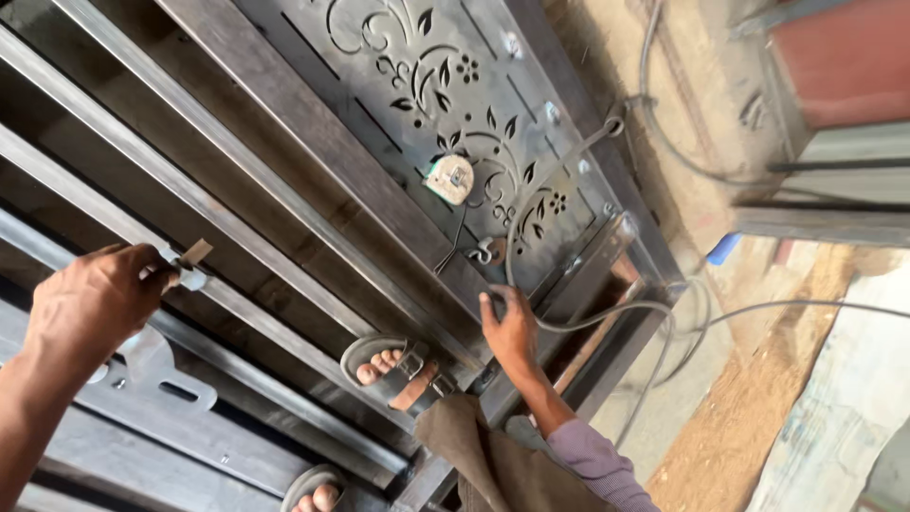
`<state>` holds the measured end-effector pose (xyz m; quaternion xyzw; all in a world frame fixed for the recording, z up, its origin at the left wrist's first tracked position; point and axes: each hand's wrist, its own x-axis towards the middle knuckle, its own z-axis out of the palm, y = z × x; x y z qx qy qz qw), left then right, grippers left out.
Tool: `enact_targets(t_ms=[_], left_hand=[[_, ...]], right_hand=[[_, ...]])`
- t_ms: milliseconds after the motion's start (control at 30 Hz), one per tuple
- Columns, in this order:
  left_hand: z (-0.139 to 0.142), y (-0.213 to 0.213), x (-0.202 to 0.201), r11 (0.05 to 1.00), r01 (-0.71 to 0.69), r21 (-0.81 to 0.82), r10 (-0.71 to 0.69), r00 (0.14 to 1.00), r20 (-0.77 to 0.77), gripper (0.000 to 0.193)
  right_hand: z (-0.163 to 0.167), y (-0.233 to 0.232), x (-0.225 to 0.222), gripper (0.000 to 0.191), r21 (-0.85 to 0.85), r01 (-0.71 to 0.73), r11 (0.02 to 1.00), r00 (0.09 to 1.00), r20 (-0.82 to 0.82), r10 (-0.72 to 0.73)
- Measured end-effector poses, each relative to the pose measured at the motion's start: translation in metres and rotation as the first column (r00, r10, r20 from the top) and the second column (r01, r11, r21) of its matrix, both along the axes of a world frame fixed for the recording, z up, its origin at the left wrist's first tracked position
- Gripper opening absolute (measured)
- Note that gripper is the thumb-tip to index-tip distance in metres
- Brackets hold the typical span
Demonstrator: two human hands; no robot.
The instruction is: The person positions a wooden dowel with metal clamps across the bars of a decorative steel gate, measures its placement with a tape measure, and welds the clamps to the gate using a welding torch, producing sparks. They then reposition the dowel and re-measure to check alignment.
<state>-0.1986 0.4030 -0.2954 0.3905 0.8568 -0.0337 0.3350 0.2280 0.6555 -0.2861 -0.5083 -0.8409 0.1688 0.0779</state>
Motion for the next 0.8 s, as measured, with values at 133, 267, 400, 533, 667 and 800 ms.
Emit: enact_targets(t_ms=[133,267,400,533,667,800], left_hand=[[0.009,-0.01,0.003,0.989,-0.05,0.137,0.055,0.998,-0.035,0.024],[0.013,-0.018,-0.003,0.982,-0.015,0.191,0.024,0.999,-0.044,0.018],[0.012,-0.029,-0.004,0.977,-0.082,0.197,0.092,0.995,-0.042,0.011],[0.016,-0.045,0.001,0.948,-0.114,0.297,0.14,0.988,-0.066,0.018],[0.015,-0.045,0.006,0.946,-0.133,0.297,0.177,0.976,-0.126,0.01],[0.003,-0.036,0.004,0.945,-0.115,0.306,0.162,0.978,-0.133,0.013]], right_hand=[[0.012,0.05,-0.001,0.03,-0.022,0.141,0.99,0.985,-0.095,-0.142],[0.024,0.138,-0.039,0.041,0.183,0.22,0.958,0.975,-0.05,-0.215],[0.046,0.184,-0.086,0.079,0.247,0.17,0.954,0.981,0.046,-0.186],[0.064,0.185,-0.126,0.081,0.101,0.332,0.938,0.918,0.194,-0.346],[0.067,0.192,-0.149,0.085,0.005,0.424,0.906,0.902,0.089,-0.422],[0.056,0.22,-0.156,0.082,-0.077,0.552,0.83,0.826,0.186,-0.532]])
